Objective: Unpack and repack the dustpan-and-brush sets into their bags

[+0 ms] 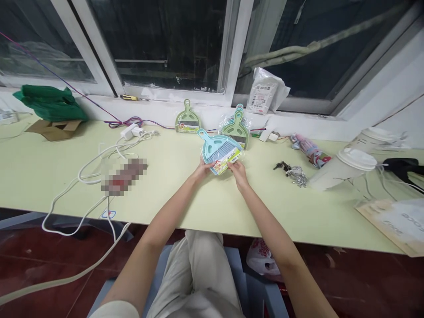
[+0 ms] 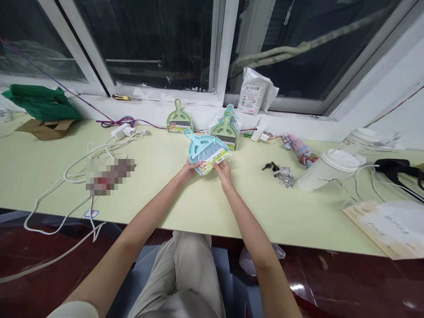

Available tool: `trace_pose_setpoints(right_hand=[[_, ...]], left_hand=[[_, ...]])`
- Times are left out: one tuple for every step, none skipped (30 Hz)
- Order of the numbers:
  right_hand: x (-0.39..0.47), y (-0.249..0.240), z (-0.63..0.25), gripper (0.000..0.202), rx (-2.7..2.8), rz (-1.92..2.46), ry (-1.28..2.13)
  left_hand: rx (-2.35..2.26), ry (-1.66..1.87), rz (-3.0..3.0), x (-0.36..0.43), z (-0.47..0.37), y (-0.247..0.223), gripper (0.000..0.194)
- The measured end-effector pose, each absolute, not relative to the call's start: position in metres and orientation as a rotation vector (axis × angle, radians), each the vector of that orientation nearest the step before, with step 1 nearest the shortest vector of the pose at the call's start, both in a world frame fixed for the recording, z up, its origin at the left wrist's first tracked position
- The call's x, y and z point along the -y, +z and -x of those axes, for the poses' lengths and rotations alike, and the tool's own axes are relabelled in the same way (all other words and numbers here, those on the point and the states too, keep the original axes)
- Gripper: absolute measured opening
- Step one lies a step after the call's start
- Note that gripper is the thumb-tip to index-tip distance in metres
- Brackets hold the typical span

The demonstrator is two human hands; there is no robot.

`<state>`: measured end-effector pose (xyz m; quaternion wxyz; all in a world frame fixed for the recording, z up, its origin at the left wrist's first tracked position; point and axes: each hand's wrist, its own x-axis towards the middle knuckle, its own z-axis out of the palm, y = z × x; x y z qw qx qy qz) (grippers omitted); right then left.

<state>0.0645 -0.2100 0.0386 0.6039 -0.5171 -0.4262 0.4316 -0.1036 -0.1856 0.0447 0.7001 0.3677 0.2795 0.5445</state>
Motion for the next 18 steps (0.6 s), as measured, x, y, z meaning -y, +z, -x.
trace_pose_setpoints(right_hand=[[0.209, 0.037, -0.065, 0.052, 0.961, 1.188, 1.013], [0.209, 0.035, -0.065, 0.053, 0.935, 1.182, 1.021], [0.208, 0.034, -0.066, 0.053, 0.911, 1.178, 1.02], [0.208, 0.033, -0.067, 0.052, 0.897, 1.178, 1.01], [0.208, 0.033, -0.068, 0.051, 0.893, 1.18, 0.996], [0.208, 0.033, -0.07, 0.05, 0.897, 1.186, 0.981], [0.208, 0.035, -0.071, 0.049, 0.907, 1.194, 0.969], [0.209, 0.036, -0.073, 0.048, 0.919, 1.204, 0.967], [0.21, 0.039, -0.074, 0.048, 0.926, 1.216, 0.974], [0.211, 0.041, -0.076, 0.048, 0.925, 1.232, 0.99], [0.212, 0.044, -0.077, 0.048, 0.921, 1.251, 1.012], [0.213, 0.047, -0.078, 0.048, 0.914, 1.271, 1.036], [0.215, 0.049, -0.078, 0.049, 0.909, 1.288, 1.061], [0.216, 0.051, -0.079, 0.049, 0.906, 1.302, 1.085], [0.217, 0.053, -0.079, 0.05, 0.906, 1.309, 1.107], [0.218, 0.054, -0.08, 0.05, 0.906, 1.313, 1.125], [0.218, 0.054, -0.081, 0.05, 0.905, 1.312, 1.138], [0.219, 0.053, -0.083, 0.049, 0.901, 1.307, 1.144]], left_hand=[[-0.617, 1.173, -0.839, 0.185, 0.104, 0.044, 0.078], [-0.613, 1.127, -0.866, 0.184, 0.105, 0.043, 0.073], [-0.613, 1.088, -0.897, 0.182, 0.107, 0.043, 0.066], [-0.619, 1.065, -0.93, 0.18, 0.11, 0.043, 0.056], [-0.636, 1.061, -0.963, 0.177, 0.113, 0.043, 0.047], [-0.665, 1.072, -0.992, 0.174, 0.116, 0.042, 0.038], [-0.705, 1.095, -1.016, 0.17, 0.119, 0.041, 0.034], [-0.753, 1.129, -1.031, 0.167, 0.122, 0.04, 0.033], [-0.804, 1.169, -1.039, 0.164, 0.123, 0.038, 0.034], [-0.854, 1.21, -1.04, 0.161, 0.125, 0.036, 0.036], [-0.905, 1.249, -1.034, 0.159, 0.126, 0.033, 0.037], [-0.951, 1.284, -1.021, 0.156, 0.127, 0.031, 0.038], [-0.993, 1.31, -1.003, 0.154, 0.128, 0.029, 0.039], [-1.025, 1.327, -0.978, 0.151, 0.13, 0.028, 0.038], [-1.043, 1.34, -0.944, 0.148, 0.133, 0.028, 0.038], [-1.05, 1.36, -0.895, 0.143, 0.137, 0.03, 0.037], [-1.043, 1.384, -0.832, 0.137, 0.143, 0.034, 0.037], [-1.036, 1.42, -0.753, 0.13, 0.151, 0.038, 0.037]])
